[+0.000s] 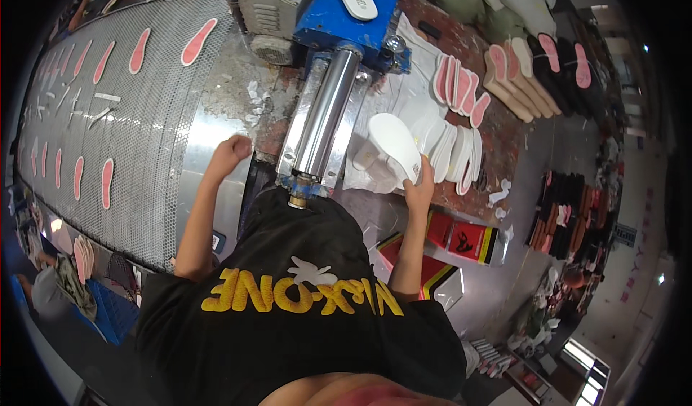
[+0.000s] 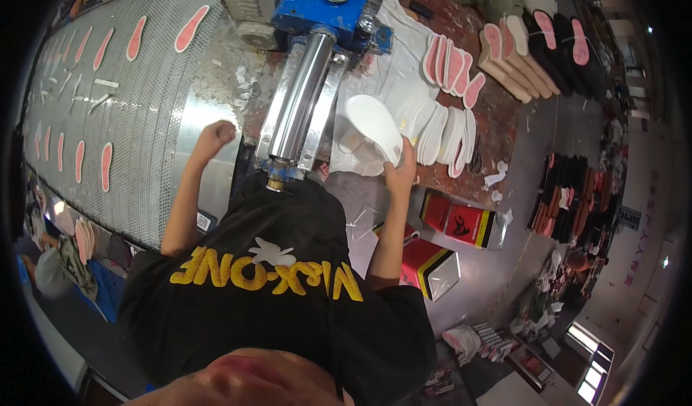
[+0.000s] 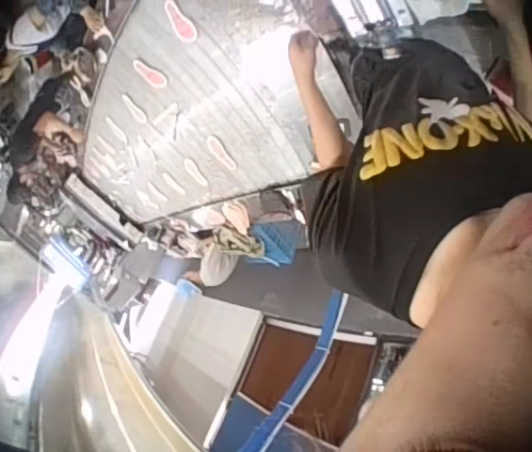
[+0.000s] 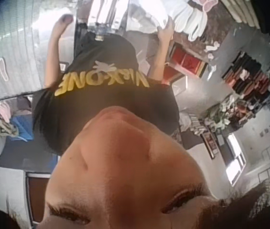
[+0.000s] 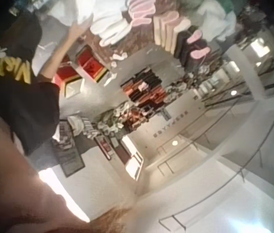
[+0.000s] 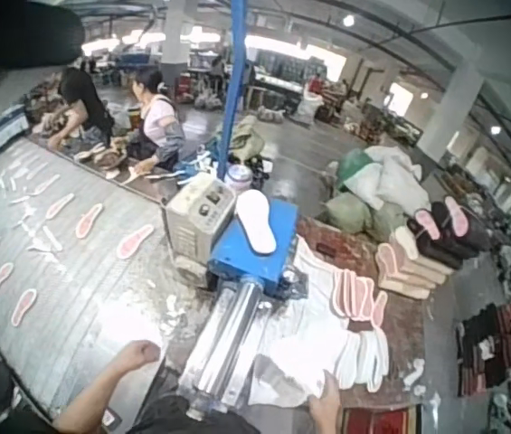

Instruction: The worker is feeding shoe insoles into a rolling machine that applies adhesive or glue.

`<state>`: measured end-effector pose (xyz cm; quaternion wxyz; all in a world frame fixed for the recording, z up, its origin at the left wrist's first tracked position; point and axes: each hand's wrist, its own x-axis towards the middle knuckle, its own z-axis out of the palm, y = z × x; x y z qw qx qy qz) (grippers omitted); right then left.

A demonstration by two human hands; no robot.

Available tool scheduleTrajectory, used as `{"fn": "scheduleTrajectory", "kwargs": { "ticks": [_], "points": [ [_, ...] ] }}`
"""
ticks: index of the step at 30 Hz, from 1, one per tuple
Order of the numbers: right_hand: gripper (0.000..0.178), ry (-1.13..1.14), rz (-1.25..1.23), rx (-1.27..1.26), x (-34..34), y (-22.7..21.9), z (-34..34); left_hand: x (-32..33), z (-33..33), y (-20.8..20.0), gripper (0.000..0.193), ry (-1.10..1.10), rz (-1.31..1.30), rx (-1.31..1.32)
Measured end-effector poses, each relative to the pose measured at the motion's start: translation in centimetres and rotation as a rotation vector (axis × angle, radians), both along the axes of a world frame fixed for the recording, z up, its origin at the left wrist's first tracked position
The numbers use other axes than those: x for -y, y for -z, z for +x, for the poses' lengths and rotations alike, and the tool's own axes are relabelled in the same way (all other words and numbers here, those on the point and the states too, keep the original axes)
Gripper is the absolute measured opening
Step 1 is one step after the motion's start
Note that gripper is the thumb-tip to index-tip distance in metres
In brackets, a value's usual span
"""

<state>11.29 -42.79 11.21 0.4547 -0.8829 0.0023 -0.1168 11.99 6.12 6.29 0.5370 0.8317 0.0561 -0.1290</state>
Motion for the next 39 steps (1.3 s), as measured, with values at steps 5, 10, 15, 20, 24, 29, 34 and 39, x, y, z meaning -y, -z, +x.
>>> {"fn": "scheduleTrajectory", "kwargs": {
  "ticks": [5, 10, 15, 20, 24, 29, 34, 39],
  "points": [
    [0.062, -0.165, -0.213, -0.009, -5.8, -5.0, 3.5, 4.3, 7.1, -10.4, 0.048, 0.237, -0.106, 0.220],
    [0.068, -0.287, -0.223, 0.004, -11.6, -5.1, 4.3, 6.8, 8.8, -14.4, 0.073, 0.542, 0.027, 0.395],
    [0.078, -0.216, -0.072, -0.070, -10.8, -1.4, 2.4, 6.4, 9.8, -13.4, 0.078, 0.562, 0.392, 0.600],
    [0.071, -0.037, -0.064, -0.324, -6.5, 7.9, -2.5, 2.3, 10.7, -10.9, 0.077, 0.521, 0.489, 0.569],
    [0.067, 0.026, -0.299, -0.607, -5.2, 13.0, -5.0, -2.1, 9.5, -6.9, 0.082, 0.435, 0.319, 0.427],
    [0.072, 0.087, -0.331, -0.642, -7.6, 12.7, -3.8, -4.7, 2.7, -2.3, 0.084, -0.058, -0.667, -0.080],
    [0.080, 0.175, -0.691, -0.672, -9.9, 13.1, -1.7, -4.4, -2.8, -2.2, 0.075, -0.312, -1.105, -0.014],
    [0.059, 0.194, -0.781, -0.852, -8.1, 16.4, -0.7, -4.4, -4.7, -2.1, 0.072, -0.467, -1.274, 0.128]
  ]
}}
